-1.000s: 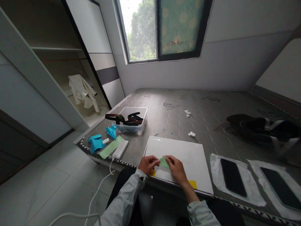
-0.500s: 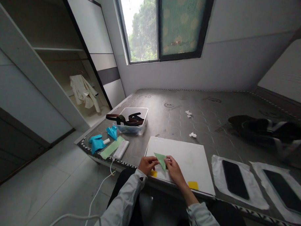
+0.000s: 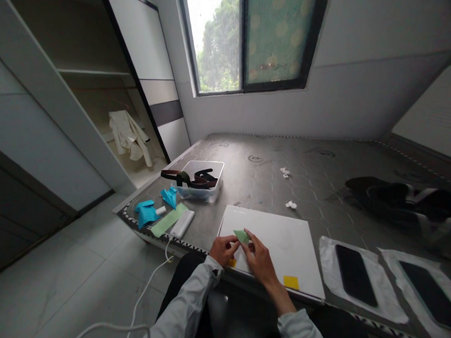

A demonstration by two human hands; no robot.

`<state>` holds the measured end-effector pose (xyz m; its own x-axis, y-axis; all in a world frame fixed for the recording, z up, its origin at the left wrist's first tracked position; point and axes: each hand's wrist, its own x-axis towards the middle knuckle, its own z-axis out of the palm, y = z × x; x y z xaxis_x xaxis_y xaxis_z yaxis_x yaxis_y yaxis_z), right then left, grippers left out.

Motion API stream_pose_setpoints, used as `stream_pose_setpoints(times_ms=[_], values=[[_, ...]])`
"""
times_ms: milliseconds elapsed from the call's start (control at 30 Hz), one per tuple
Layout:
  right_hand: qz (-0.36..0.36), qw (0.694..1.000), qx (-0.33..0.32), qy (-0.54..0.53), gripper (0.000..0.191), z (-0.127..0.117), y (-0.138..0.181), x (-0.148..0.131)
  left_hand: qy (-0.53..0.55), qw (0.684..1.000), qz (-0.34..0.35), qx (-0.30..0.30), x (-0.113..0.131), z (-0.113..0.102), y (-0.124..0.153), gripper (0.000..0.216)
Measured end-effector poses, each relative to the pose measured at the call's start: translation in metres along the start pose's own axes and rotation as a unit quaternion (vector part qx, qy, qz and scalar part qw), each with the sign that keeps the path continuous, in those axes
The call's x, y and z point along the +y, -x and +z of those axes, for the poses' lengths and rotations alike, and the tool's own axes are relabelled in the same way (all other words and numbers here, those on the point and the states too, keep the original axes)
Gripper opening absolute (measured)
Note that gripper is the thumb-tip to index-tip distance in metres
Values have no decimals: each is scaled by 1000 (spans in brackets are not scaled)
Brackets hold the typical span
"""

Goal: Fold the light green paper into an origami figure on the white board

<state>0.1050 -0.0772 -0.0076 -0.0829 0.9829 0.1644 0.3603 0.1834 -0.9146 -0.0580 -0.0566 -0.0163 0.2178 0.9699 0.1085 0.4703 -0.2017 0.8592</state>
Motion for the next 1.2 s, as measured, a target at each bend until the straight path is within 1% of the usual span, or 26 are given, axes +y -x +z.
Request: stream_pose_setpoints(times_ms=[100,167,300,367,433,500,633,767,867,967,1200], values=[[-21,999,-25,10,44,-1,1,0,-30,999,5,13,2,0,2,26],[-42,998,-40,38,42,-2,2,2,-48,999,6,24,1,1,2,22],[-98,988,-56,109,52,0,5,10,-66,997,8,41,-1,3,4,18],[-112,983,-56,131,56,1,6,11,-70,996,7,46,-2,4,4,18],[-99,984,-45,141,55,3,7,10,-70,996,9,46,-2,4,4,18],[-65,988,-22,139,50,4,7,8,-65,997,12,47,-2,4,4,20],[-20,994,16,105,43,2,6,1,-53,997,11,62,-4,4,4,34],[2,998,36,44,31,0,5,-3,-38,998,11,56,-3,3,5,35],[16,999,40,3,26,0,3,-4,14,999,4,45,-2,2,6,34],[32,998,29,-48,25,1,0,-1,65,997,-5,44,-4,2,5,35],[47,988,-23,-146,24,-3,-3,1,102,994,0,46,-8,-1,0,39]])
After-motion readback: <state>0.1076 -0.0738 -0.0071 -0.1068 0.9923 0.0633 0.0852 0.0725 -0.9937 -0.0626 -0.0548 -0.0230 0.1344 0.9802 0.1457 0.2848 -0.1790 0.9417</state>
